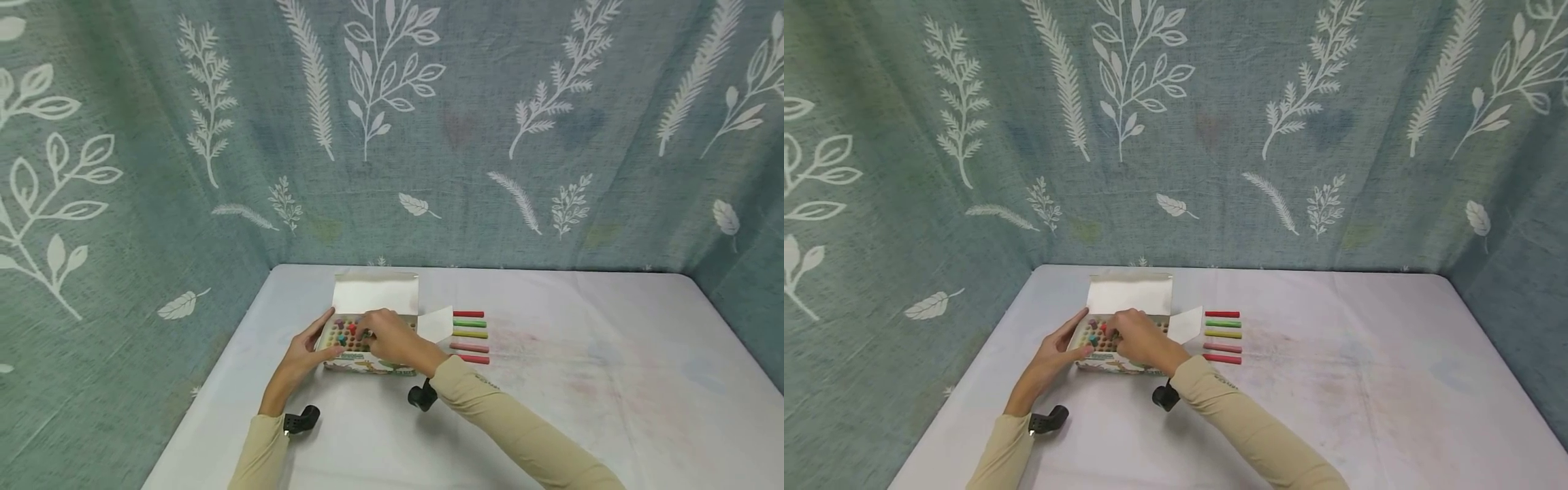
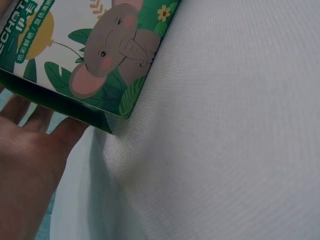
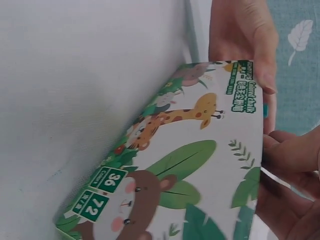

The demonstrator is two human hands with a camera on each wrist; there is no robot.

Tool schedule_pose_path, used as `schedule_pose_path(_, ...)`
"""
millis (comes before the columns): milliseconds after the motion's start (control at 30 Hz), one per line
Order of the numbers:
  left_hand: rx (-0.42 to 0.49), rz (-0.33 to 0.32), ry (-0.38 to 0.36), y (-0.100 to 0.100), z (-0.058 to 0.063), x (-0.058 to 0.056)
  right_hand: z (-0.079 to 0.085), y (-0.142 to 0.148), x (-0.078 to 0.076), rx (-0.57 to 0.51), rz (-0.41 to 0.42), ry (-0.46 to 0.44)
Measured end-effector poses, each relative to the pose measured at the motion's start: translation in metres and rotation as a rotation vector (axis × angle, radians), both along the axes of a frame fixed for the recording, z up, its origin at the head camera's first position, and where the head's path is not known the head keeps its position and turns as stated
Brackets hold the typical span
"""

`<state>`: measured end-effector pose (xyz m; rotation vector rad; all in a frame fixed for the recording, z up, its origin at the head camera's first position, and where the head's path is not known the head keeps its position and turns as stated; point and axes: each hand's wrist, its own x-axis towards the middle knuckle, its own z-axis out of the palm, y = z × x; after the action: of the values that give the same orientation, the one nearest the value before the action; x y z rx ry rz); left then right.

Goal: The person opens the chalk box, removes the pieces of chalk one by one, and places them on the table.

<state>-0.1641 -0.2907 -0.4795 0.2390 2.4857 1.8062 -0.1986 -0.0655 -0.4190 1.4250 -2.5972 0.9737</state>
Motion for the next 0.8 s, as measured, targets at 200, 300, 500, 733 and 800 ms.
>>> schedule_pose_path(200, -0.003, 0.006, -0.002, 0.001, -0.001, -0.002, 0.006, 0.003, -0.002, -0.030, 0.009, 0.017)
schedule_pose_path(300, -0.017, 0.011, 0.009, 0.000, -0.003, -0.002, 0.012, 0.004, -0.003, -0.052, 0.016, 0.009)
schedule_pose_path(500, -0.014, 0.011, -0.022, 0.001, -0.003, -0.002, 0.024, 0.014, -0.006, -0.115, 0.015, -0.030)
schedule_pose_path(733, 0.024, 0.025, -0.054, 0.001, -0.001, -0.003, 0.040, 0.032, -0.011, -0.178, 0.001, -0.009)
schedule_pose_path(800, 0.025, 0.025, -0.062, 0.001, -0.001, -0.004, 0.042, 0.039, -0.013, -0.194, -0.018, -0.005)
